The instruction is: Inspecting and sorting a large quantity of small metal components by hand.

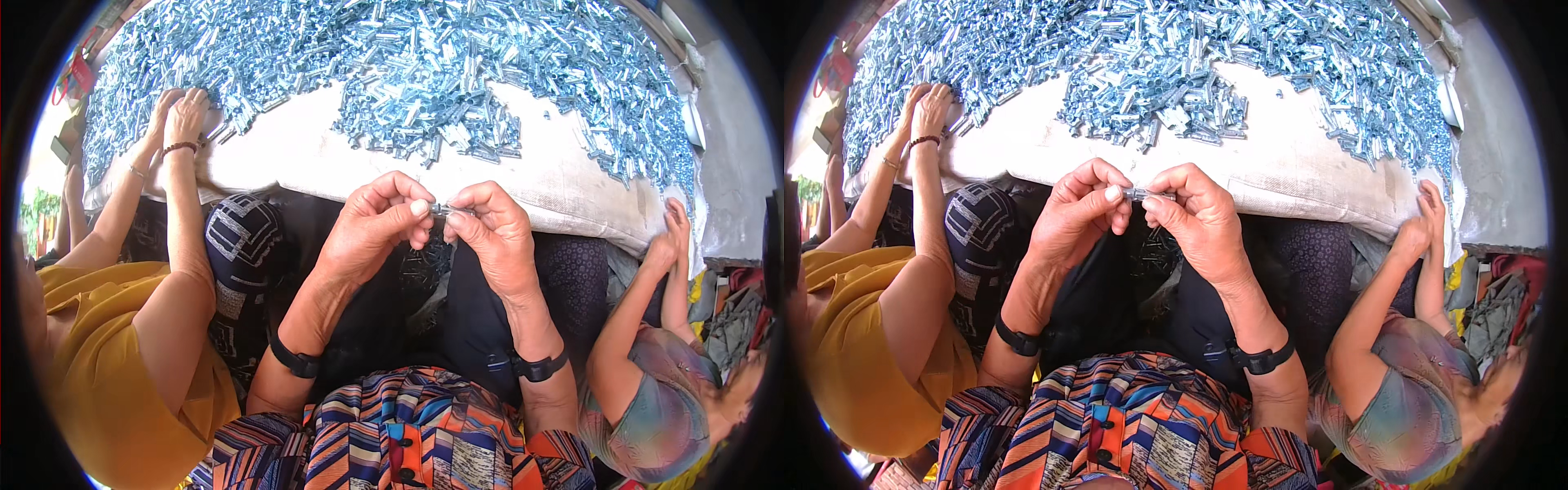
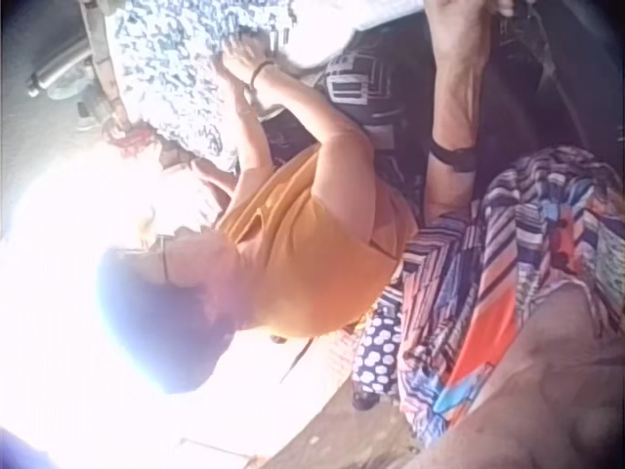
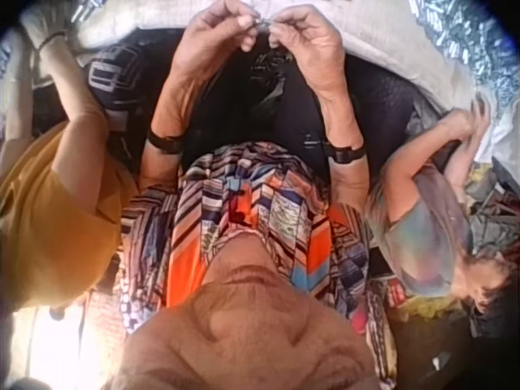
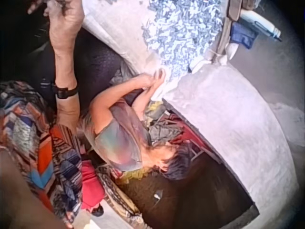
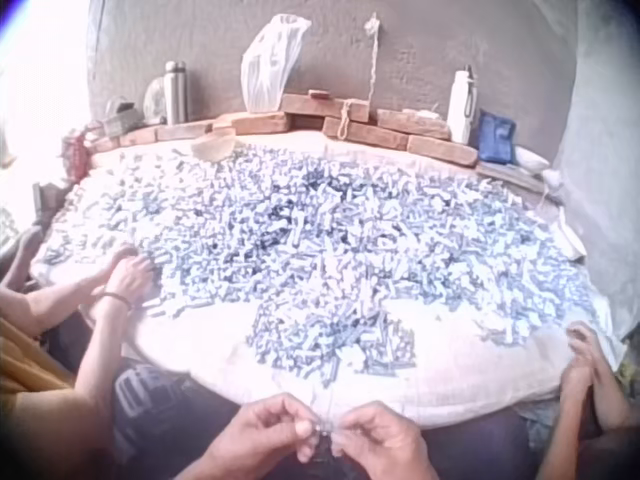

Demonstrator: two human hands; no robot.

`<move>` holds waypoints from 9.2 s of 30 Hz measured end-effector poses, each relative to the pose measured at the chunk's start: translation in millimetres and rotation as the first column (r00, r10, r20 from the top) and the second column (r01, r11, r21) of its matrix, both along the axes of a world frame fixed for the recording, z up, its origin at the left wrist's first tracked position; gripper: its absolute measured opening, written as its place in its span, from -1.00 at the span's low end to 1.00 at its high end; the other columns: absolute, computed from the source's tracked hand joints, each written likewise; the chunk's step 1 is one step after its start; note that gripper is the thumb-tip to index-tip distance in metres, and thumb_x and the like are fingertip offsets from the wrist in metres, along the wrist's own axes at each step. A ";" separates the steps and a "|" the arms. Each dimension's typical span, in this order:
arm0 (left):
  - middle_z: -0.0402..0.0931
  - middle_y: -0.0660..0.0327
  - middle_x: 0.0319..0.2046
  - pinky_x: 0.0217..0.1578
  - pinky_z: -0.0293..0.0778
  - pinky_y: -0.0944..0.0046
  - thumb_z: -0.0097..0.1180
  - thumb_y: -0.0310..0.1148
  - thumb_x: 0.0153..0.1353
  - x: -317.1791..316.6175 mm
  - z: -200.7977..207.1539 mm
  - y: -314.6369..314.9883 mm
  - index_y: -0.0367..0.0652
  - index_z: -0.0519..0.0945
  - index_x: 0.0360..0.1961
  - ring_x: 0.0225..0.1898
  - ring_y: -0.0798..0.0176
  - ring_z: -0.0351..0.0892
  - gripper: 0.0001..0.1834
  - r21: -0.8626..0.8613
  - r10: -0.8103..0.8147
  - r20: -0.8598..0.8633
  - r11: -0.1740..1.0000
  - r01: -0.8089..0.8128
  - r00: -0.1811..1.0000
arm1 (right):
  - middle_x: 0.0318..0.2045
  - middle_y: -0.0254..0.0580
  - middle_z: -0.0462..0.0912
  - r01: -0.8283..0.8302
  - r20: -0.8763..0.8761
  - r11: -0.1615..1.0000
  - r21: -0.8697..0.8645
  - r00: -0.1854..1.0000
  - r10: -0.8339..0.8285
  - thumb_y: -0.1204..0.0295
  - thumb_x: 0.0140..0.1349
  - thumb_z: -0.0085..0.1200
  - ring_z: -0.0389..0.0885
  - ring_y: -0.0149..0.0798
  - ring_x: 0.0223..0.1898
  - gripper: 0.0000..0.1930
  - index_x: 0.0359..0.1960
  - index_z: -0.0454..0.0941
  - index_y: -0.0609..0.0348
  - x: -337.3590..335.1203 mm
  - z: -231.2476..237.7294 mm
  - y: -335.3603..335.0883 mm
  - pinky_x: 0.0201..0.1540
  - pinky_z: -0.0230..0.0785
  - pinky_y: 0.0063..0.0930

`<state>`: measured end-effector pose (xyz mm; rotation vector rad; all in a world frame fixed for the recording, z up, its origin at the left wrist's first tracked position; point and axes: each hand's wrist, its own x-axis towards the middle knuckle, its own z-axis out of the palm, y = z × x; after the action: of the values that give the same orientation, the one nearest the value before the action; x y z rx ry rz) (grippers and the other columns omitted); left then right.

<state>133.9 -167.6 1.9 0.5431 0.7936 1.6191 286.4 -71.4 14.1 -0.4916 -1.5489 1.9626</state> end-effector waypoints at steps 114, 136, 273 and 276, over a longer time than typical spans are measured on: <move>0.55 0.12 -0.46 -0.40 0.42 0.07 0.21 -0.23 0.04 -20.5 -12.7 55.7 -0.16 0.50 -0.44 -0.41 0.01 0.56 -0.77 0.042 -0.043 -0.988 0.854 -0.518 -0.151 | -0.46 -0.04 0.51 -0.222 0.309 0.228 0.948 0.818 -0.485 0.61 0.07 -0.04 0.52 0.04 -0.39 -0.89 -0.35 0.38 0.19 -17.6 -10.7 82.0 -0.32 0.38 -0.12; 0.54 0.11 -0.38 -0.35 0.44 0.18 0.08 -0.43 0.05 -28.1 -0.4 32.0 -0.27 0.51 -0.34 -0.44 0.14 0.55 -0.84 -0.055 0.047 -0.972 0.905 -0.421 0.228 | -0.51 -0.29 0.54 0.219 0.069 0.962 -0.164 0.975 -0.211 0.54 0.28 -0.05 0.53 -0.48 -0.49 -0.94 -0.26 0.43 0.23 15.5 -6.1 21.0 -0.33 0.40 -0.61; 0.52 0.14 -0.46 -0.38 0.40 0.25 0.11 -0.44 0.08 -62.6 -16.6 29.1 -0.26 0.52 -0.32 -0.45 0.23 0.50 -0.85 0.136 0.168 -0.986 0.825 -0.548 0.007 | -0.20 0.08 0.56 -0.039 0.396 0.412 0.910 0.371 -0.840 0.36 0.13 0.09 0.52 0.12 -0.14 -0.67 -0.10 0.47 0.27 80.9 -18.2 147.6 -0.13 0.35 -0.11; 0.49 0.25 -0.48 -0.44 0.36 0.35 0.09 -0.46 0.11 -57.9 -15.6 19.6 -0.26 0.51 -0.30 -0.49 0.38 0.44 -0.86 0.039 0.210 -0.942 0.845 -0.534 0.264 | -0.35 0.05 0.61 -0.041 0.355 0.373 0.927 0.419 -0.836 0.45 0.11 0.08 0.59 0.06 -0.31 -0.70 -0.09 0.48 0.19 75.8 -26.1 151.3 -0.21 0.39 -0.15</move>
<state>76.0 -148.0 -13.7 1.1680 2.1722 1.4567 362.2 79.9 -12.0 -1.3426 -2.2923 0.1704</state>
